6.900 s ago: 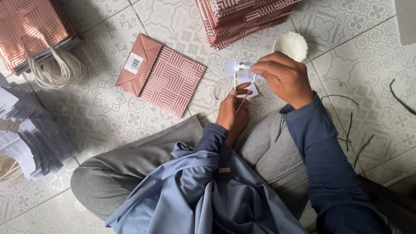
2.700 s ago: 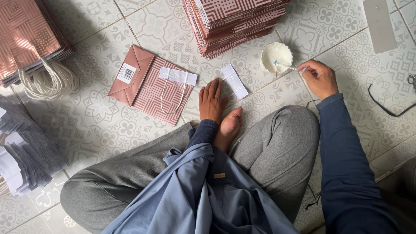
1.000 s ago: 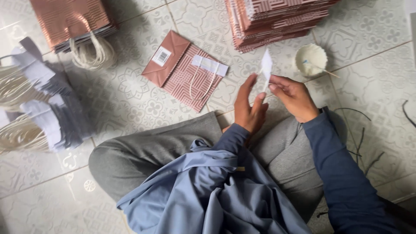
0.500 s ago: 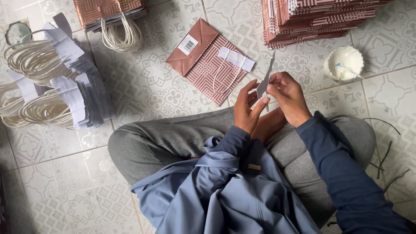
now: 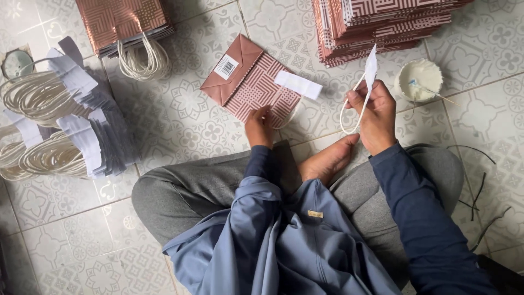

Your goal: The person sits on the floor and assembles gift bags by applying glue to white paper tabs and attaching them to the handles of patterned paper bags. They press the tabs to secure them and stack the finished bags.

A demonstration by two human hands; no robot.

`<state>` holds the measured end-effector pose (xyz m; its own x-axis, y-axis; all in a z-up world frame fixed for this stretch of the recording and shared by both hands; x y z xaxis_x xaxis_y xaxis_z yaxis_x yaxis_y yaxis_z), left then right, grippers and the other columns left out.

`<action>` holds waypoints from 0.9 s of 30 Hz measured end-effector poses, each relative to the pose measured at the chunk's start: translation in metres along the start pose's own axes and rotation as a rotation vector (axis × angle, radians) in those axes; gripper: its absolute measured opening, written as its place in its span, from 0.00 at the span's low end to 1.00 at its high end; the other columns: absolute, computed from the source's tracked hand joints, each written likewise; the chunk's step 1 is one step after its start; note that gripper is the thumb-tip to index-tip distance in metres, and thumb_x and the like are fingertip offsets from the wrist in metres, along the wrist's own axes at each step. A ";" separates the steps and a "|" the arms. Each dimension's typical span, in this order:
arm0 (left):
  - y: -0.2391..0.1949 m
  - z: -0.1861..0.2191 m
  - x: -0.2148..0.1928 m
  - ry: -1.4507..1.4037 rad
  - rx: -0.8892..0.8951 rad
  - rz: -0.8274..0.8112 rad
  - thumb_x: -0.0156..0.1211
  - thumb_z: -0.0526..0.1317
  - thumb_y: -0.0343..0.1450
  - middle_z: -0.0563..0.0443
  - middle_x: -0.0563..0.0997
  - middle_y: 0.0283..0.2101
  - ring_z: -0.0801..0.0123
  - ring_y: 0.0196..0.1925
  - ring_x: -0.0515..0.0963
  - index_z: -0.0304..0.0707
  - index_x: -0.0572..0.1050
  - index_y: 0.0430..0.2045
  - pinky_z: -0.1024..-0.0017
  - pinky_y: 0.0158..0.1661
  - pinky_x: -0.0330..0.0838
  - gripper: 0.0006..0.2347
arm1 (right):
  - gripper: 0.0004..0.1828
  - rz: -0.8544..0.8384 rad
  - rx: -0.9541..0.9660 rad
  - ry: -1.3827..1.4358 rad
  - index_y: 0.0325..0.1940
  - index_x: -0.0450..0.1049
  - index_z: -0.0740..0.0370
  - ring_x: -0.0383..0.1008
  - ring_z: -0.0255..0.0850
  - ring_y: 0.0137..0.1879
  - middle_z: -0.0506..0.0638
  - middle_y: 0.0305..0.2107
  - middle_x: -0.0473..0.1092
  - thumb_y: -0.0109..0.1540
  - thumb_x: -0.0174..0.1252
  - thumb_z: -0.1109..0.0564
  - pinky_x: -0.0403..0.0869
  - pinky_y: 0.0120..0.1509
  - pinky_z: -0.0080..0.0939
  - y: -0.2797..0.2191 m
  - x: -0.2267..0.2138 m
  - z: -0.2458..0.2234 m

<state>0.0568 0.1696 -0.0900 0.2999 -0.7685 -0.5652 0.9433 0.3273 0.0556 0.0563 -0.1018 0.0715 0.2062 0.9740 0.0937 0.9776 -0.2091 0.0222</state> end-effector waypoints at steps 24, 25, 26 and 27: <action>0.057 -0.013 -0.039 0.364 0.448 -0.334 0.60 0.59 0.65 0.51 0.70 0.65 0.44 0.69 0.64 0.61 0.64 0.68 0.46 0.64 0.61 0.33 | 0.10 -0.350 0.149 -0.301 0.49 0.81 0.60 0.71 0.26 0.36 0.44 0.31 0.76 0.63 0.66 0.64 0.74 0.44 0.28 -0.003 0.012 -0.001; 0.063 -0.014 -0.044 0.363 0.439 -0.331 0.60 0.59 0.65 0.51 0.70 0.65 0.44 0.69 0.64 0.61 0.64 0.68 0.46 0.64 0.61 0.33 | 0.10 -0.359 0.153 -0.303 0.49 0.81 0.60 0.71 0.26 0.36 0.44 0.31 0.76 0.63 0.66 0.64 0.74 0.44 0.28 -0.005 0.020 0.000; 0.070 -0.014 -0.049 0.252 0.442 -0.358 0.60 0.59 0.68 0.47 0.75 0.61 0.47 0.67 0.69 0.56 0.67 0.66 0.49 0.67 0.60 0.30 | 0.10 -0.450 0.170 -0.358 0.47 0.82 0.58 0.71 0.26 0.36 0.44 0.30 0.76 0.61 0.67 0.64 0.74 0.44 0.29 -0.007 0.029 0.000; 0.077 -0.014 -0.054 0.141 0.445 -0.384 0.59 0.59 0.70 0.44 0.80 0.56 0.50 0.65 0.75 0.51 0.70 0.64 0.53 0.69 0.59 0.28 | 0.10 -0.541 0.188 -0.413 0.45 0.83 0.57 0.70 0.26 0.36 0.44 0.29 0.77 0.60 0.68 0.63 0.75 0.43 0.30 -0.009 0.038 0.001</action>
<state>0.1111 0.2443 -0.0663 -0.0666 -0.6963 -0.7147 0.9585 -0.2437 0.1481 0.0554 -0.0624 0.0739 -0.3479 0.8982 -0.2685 0.9304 0.2957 -0.2165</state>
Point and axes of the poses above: each hand's wrist, its own y-axis towards the middle knuckle, its own x-axis out of the palm, z = x × y, the point moved 2 cm from there along y, towards the middle knuckle
